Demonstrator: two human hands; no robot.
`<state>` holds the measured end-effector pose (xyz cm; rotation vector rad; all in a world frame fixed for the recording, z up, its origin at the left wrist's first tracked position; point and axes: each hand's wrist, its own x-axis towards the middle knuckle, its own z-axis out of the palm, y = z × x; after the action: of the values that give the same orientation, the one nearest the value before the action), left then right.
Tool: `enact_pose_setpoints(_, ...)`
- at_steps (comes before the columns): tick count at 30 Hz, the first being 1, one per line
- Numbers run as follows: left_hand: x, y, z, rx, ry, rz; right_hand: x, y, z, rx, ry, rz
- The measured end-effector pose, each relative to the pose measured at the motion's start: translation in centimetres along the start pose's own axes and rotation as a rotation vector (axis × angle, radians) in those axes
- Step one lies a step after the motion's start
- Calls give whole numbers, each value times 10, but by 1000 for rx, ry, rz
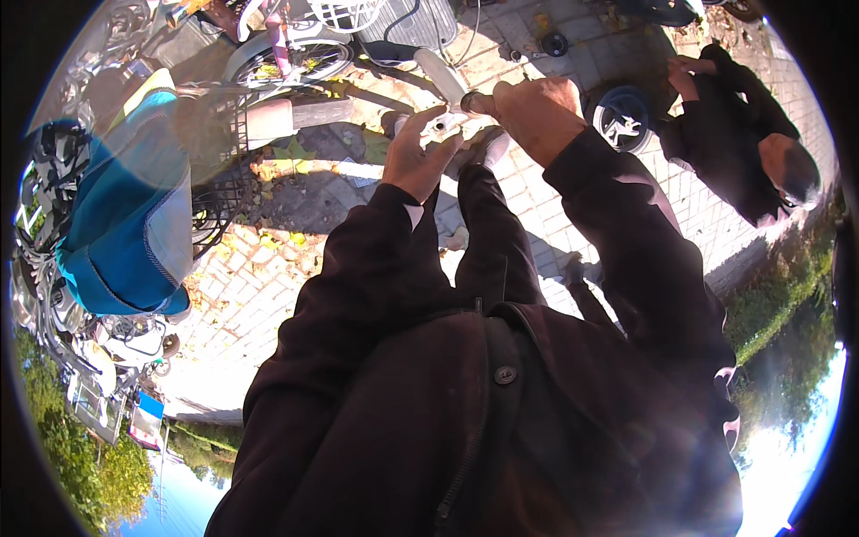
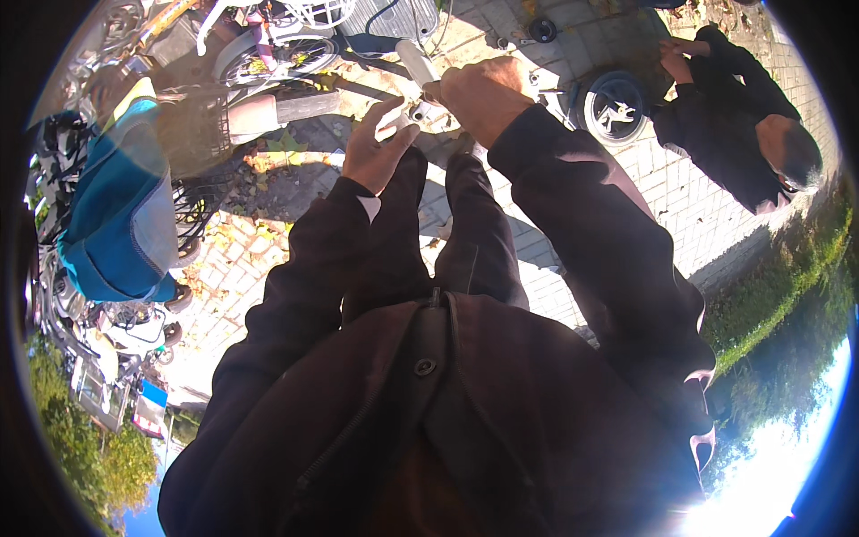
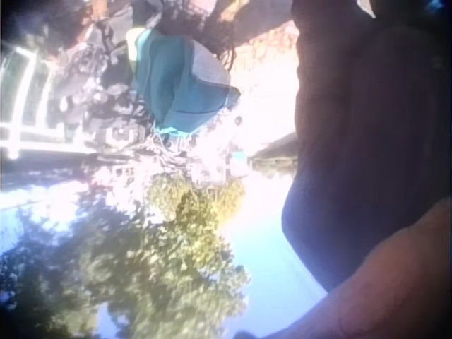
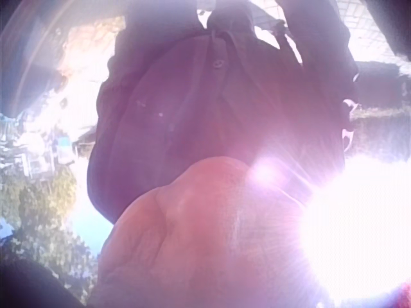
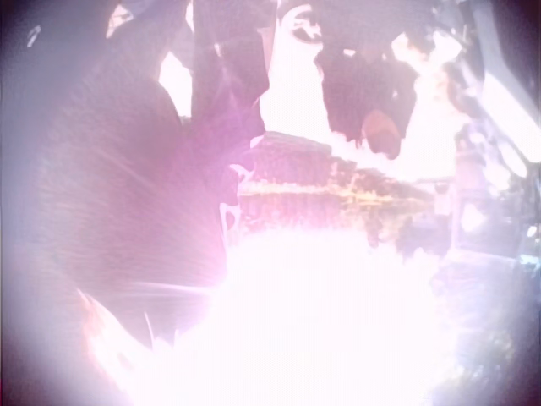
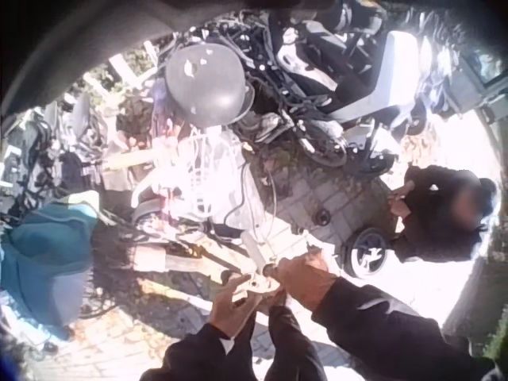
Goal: The person disassembles a bicycle fork stanchion, removes a seal, and reassembles the components. They briefly retrieve a phone from their jacket pocket and return it before continuing to manipulate the fork parts.
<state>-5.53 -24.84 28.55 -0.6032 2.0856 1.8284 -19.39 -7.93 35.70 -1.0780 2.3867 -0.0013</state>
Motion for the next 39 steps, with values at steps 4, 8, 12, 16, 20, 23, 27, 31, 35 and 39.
enact_pose_setpoints(4, -27, 4, -32, -57, -43, 57, -4, -2, 9, 50, 13, 148)
enact_pose_setpoints(8, -52, 35, -62, -162, -66, 12, -10, 6, 32, 9, 211, -50)
enact_pose_setpoints(12, -74, 112, -88, -184, -160, 6, -2, -3, 11, 54, -149, 116)
enact_pose_setpoints(16, -97, 210, -114, -242, -365, 253, -54, -33, -72, 450, 158, -19)
enact_pose_setpoints(20, -88, 275, -110, -544, -1226, 722, -161, -52, -150, 1373, 30, -578)
enact_pose_setpoints(23, -105, 310, -85, -430, -1386, 615, -183, -49, -178, 1418, 70, -823)
enact_pose_setpoints(27, -135, 336, -28, -102, -1326, 538, -197, -20, -194, 1331, 126, -936)
enact_pose_setpoints(31, -158, 334, 23, 363, -1383, 830, -220, -1, -198, 1265, 189, -947)
enact_pose_setpoints(35, -171, 313, 78, 309, -1216, 1038, -244, 3, -196, 1278, 216, -922)
enact_pose_setpoints(39, -199, 305, 102, 297, -960, 1074, -259, 12, -196, 1301, 221, -915)
